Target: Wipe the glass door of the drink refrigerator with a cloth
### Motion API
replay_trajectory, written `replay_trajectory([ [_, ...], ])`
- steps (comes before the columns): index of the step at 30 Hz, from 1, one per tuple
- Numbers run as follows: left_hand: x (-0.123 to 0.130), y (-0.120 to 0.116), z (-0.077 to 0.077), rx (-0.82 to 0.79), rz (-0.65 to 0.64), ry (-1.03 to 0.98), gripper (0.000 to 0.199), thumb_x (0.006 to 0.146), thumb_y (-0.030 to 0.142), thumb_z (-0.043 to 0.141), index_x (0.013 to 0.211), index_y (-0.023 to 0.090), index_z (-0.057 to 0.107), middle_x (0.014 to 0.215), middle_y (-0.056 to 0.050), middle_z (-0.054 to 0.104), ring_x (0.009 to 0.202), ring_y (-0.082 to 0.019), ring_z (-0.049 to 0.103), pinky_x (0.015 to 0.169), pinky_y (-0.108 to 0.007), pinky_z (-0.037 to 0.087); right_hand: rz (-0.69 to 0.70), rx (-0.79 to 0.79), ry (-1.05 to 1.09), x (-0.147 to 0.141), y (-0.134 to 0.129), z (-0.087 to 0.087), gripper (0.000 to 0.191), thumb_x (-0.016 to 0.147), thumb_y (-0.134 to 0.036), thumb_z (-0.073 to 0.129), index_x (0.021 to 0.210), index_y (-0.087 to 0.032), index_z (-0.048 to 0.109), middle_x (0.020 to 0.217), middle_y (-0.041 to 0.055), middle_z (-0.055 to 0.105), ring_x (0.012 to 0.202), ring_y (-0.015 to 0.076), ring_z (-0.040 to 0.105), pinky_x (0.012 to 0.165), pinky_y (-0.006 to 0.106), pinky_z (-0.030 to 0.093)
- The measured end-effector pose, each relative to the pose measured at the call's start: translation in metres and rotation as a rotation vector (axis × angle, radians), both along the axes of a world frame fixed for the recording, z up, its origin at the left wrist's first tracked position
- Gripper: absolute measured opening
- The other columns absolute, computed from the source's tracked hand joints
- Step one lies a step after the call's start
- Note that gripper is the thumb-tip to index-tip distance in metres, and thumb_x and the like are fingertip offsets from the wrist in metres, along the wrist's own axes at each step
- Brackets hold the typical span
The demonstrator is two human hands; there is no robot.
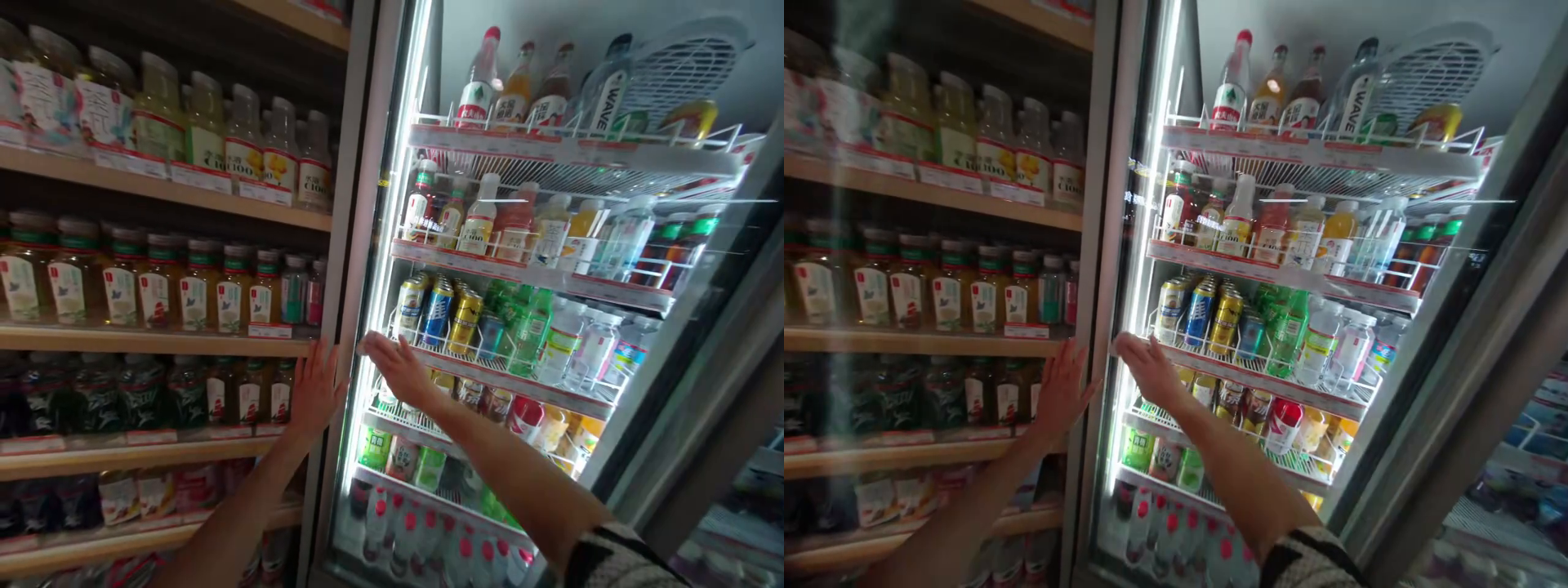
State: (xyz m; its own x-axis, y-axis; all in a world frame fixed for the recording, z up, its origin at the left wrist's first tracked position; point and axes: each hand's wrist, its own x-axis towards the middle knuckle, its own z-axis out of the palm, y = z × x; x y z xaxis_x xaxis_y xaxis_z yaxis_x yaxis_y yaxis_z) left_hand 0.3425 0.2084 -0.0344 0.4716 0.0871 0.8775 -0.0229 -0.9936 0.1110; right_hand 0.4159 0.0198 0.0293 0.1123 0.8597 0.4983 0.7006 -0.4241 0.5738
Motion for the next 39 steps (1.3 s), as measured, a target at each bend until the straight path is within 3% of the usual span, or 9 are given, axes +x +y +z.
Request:
replay_trajectory([
  [3,0.000,0.000,0.005,-0.016,0.009,-0.006,0.058,0.089,0.041,0.039,0.141,0.016,0.031,0.150,-0.017,0.026,0.140,-0.031,0.018,0.110,-0.055,0.022,-0.048,0.118,0.006,0.001,0.011,0.007,0.062,0.083,-0.004,0.036,0.143,-0.013,0.028,0.150,0.0074,0.030,0.142,0.0202,0.015,0.116,0.050,-0.001],
  [7,-0.001,-0.006,0.010,0.016,0.009,0.021,0.059,0.089,0.041,0.040,0.141,0.013,0.031,0.150,-0.018,0.025,0.141,-0.031,0.016,0.110,-0.054,0.022,0.057,-0.062,0.001,0.000,0.002,-0.007,0.061,0.080,-0.005,0.041,0.140,-0.013,0.034,0.147,0.0066,0.037,0.141,0.0161,0.020,0.118,0.043,0.004],
  [10,-0.003,-0.014,0.010,0.023,0.006,0.053,0.060,0.088,0.039,0.043,0.141,0.013,0.030,0.151,-0.017,0.023,0.142,-0.029,0.013,0.112,-0.052,0.020,0.041,-0.043,-0.014,0.004,-0.023,0.002,0.061,0.081,-0.004,0.040,0.140,-0.017,0.035,0.147,0.0038,0.038,0.141,0.0157,0.019,0.118,0.045,0.000],
  [14,0.001,-0.037,0.009,0.010,-0.023,0.104,0.061,0.086,0.036,0.047,0.141,0.016,0.029,0.151,-0.015,0.022,0.142,-0.027,0.012,0.113,-0.050,0.018,-0.119,0.231,-0.014,0.011,-0.063,0.024,0.058,0.085,-0.012,0.041,0.142,-0.020,0.033,0.151,0.0053,0.030,0.143,0.0240,0.011,0.113,0.056,-0.009],
  [20,0.012,-0.081,0.015,0.028,-0.125,0.117,0.063,0.086,0.037,0.048,0.142,0.018,0.026,0.152,-0.014,0.021,0.142,-0.026,0.009,0.113,-0.050,0.018,-0.088,0.016,-0.042,0.001,-0.129,0.009,0.067,0.079,-0.008,0.044,0.143,-0.021,0.029,0.149,0.0035,0.034,0.142,0.0187,0.015,0.115,0.048,-0.006],
  [25,0.027,-0.124,0.017,0.062,-0.237,0.091,0.065,0.087,0.038,0.046,0.143,0.016,0.022,0.153,-0.015,0.017,0.143,-0.026,0.001,0.114,-0.052,0.015,-0.268,0.338,-0.143,0.000,-0.164,0.019,0.056,0.084,-0.019,0.045,0.140,-0.019,0.038,0.148,0.0082,0.036,0.142,0.0243,0.016,0.114,0.052,0.001],
  [30,0.039,-0.151,0.027,0.073,-0.291,0.080,0.064,0.088,0.042,0.044,0.143,0.016,0.024,0.153,-0.014,0.019,0.143,-0.026,0.000,0.114,-0.051,0.014,-0.194,0.125,-0.142,0.000,-0.196,0.018,0.050,0.085,-0.017,0.044,0.135,-0.021,0.044,0.141,0.0057,0.046,0.140,0.0204,0.025,0.115,0.048,0.002],
  [35,0.049,-0.158,0.048,0.060,-0.302,0.021,0.063,0.088,0.040,0.044,0.143,0.016,0.023,0.153,-0.015,0.019,0.143,-0.024,0.001,0.115,-0.049,0.013,-0.380,0.497,-0.209,0.002,-0.219,0.037,0.052,0.084,-0.021,0.045,0.135,-0.016,0.044,0.148,0.0125,0.034,0.141,0.0285,0.017,0.111,0.056,0.010],
  [39,0.056,-0.167,0.060,0.091,-0.343,-0.034,0.066,0.088,0.039,0.045,0.144,0.017,0.019,0.153,-0.014,0.020,0.143,-0.024,0.002,0.115,-0.049,0.014,-0.332,0.238,-0.182,-0.007,-0.229,0.016,0.051,0.084,-0.017,0.043,0.135,-0.020,0.045,0.143,0.0078,0.043,0.142,0.0214,0.017,0.115,0.048,0.006],
])
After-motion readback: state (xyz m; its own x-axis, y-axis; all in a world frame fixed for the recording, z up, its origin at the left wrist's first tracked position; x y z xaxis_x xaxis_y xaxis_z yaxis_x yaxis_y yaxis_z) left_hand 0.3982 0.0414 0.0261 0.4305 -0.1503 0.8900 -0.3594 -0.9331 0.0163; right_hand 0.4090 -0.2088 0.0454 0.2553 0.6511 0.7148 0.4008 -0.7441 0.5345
